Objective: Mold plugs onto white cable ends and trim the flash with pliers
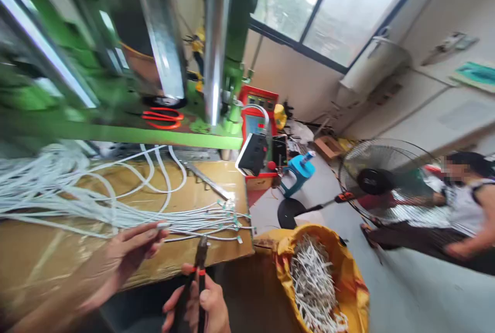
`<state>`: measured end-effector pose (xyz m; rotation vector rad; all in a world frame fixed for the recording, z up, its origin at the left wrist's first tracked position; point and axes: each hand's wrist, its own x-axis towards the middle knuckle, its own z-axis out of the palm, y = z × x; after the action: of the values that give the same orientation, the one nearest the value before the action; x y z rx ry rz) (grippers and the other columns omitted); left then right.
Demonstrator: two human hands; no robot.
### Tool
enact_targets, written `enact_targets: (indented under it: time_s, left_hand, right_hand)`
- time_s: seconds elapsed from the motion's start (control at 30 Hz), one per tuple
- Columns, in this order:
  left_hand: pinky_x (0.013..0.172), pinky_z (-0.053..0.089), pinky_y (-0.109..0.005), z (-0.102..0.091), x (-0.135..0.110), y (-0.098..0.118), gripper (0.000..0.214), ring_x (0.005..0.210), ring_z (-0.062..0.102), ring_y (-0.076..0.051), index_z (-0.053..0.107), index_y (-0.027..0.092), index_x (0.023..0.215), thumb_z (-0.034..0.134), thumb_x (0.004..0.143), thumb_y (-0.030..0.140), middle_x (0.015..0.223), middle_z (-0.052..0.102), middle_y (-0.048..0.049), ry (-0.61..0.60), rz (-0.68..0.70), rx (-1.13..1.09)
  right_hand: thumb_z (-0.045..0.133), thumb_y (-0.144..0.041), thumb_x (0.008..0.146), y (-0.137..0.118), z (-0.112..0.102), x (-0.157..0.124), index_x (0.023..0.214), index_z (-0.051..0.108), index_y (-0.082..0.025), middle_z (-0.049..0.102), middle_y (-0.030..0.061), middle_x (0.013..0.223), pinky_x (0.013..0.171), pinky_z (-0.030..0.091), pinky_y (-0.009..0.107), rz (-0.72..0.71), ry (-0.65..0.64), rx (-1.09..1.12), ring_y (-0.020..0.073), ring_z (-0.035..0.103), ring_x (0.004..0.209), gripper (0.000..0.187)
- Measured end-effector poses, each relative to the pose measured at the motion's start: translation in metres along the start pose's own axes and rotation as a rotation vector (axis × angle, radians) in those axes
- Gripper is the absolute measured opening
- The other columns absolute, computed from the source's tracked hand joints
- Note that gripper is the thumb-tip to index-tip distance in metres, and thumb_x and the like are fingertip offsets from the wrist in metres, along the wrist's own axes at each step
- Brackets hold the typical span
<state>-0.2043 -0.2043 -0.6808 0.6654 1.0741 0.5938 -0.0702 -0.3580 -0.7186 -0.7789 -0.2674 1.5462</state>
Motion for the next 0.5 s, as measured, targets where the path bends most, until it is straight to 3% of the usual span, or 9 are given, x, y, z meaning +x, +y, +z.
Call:
enact_targets:
  time_s: [0.17,0.27,0.37,0.43,0.5]
  left_hand:
    - [0.064,0.052,-0.013,0.005,0.000,0.002,0.041,0.066,0.062,-0.007,0.072,0.017,0.103,0.085,0.064,0.010,0.083,0.071,-0.0026,-0.067,0.021,-0.306]
    - [0.061,0.049,-0.012,0.009,-0.006,0.005,0.043,0.062,0.058,-0.005,0.071,0.016,0.105,0.086,0.064,0.013,0.077,0.067,0.0000,-0.136,0.037,-0.347]
    - [0.057,0.048,-0.013,0.007,-0.008,0.004,0.033,0.059,0.056,-0.005,0.074,0.010,0.090,0.088,0.061,0.015,0.074,0.065,-0.0006,-0.183,0.040,-0.371]
    - [0.054,0.048,-0.013,0.005,-0.006,0.002,0.030,0.058,0.057,-0.006,0.073,0.009,0.086,0.089,0.060,0.014,0.072,0.064,-0.0010,-0.184,0.018,-0.400]
    - [0.050,0.048,-0.013,0.003,-0.005,0.001,0.028,0.058,0.058,-0.006,0.072,0.009,0.084,0.088,0.061,0.012,0.071,0.064,-0.0012,-0.168,-0.030,-0.459]
  right_hand:
    - [0.072,-0.038,0.060,0.009,-0.010,0.012,0.132,0.048,-0.026,0.060,-0.0014,0.084,0.057,0.053,0.034,0.011,0.021,-0.249,0.0141,0.059,0.054,0.077]
    - [0.063,-0.021,0.057,0.002,-0.009,0.018,0.132,0.051,-0.024,0.063,0.0025,0.091,0.073,0.053,0.037,-0.087,0.062,-0.606,0.0202,0.063,0.073,0.077]
    - [0.055,-0.010,0.053,-0.009,-0.003,0.024,0.135,0.052,-0.026,0.063,0.0053,0.114,0.098,0.044,0.042,-0.281,0.128,-0.999,0.0281,0.059,0.105,0.084]
    - [0.052,-0.007,0.054,-0.016,0.000,0.027,0.138,0.050,-0.027,0.058,0.0050,0.128,0.108,0.036,0.045,-0.374,0.135,-1.147,0.0307,0.051,0.120,0.087]
    - [0.050,-0.006,0.056,-0.019,0.003,0.029,0.141,0.047,-0.027,0.056,0.0048,0.131,0.109,0.035,0.045,-0.387,0.119,-1.206,0.0301,0.049,0.124,0.088]
